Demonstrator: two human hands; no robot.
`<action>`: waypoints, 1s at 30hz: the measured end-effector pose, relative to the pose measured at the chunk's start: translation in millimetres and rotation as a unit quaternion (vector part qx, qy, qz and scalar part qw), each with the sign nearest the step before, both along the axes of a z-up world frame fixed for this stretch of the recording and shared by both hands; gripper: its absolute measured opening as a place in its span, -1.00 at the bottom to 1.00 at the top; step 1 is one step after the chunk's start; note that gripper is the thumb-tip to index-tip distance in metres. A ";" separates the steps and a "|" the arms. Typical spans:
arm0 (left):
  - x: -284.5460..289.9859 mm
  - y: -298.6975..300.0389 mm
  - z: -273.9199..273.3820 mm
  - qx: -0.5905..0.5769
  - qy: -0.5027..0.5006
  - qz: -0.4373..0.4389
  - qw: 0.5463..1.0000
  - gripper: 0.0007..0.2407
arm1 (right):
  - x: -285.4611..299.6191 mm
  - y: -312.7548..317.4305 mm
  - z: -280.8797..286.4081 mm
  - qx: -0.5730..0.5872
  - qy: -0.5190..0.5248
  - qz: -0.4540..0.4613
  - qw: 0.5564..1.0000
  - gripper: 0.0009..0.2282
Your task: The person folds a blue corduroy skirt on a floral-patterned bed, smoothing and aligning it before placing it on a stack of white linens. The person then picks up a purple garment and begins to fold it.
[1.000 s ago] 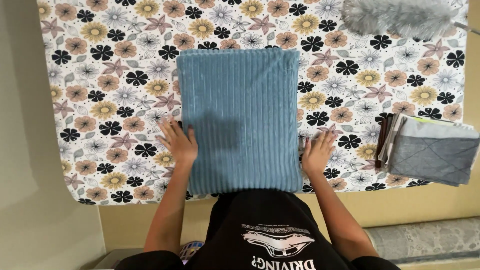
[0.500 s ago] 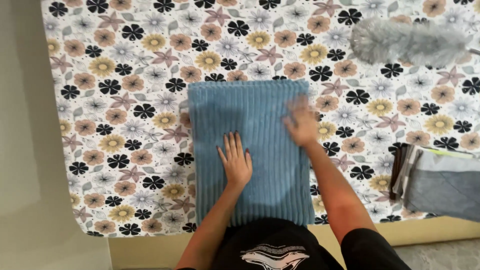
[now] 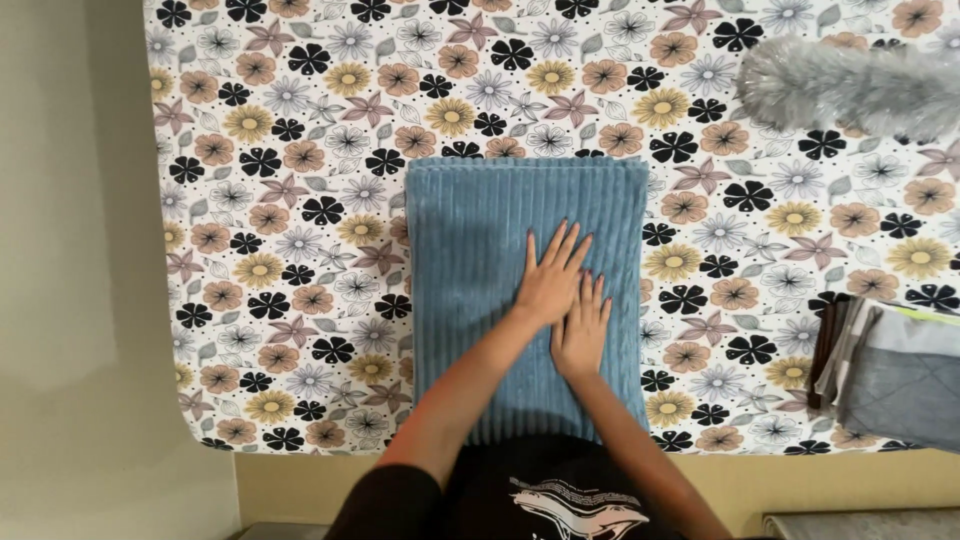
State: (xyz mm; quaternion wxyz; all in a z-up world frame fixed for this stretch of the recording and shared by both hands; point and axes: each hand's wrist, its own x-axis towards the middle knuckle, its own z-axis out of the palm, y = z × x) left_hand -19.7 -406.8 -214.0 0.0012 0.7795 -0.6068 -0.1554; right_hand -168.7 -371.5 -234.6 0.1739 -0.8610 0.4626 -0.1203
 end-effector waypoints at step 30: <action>62.8 316.6 -46.0 -0.072 0.550 0.425 0.715 -0.16 | -163.7 49.0 -18.9 0.335 -0.222 -0.230 0.886 -0.34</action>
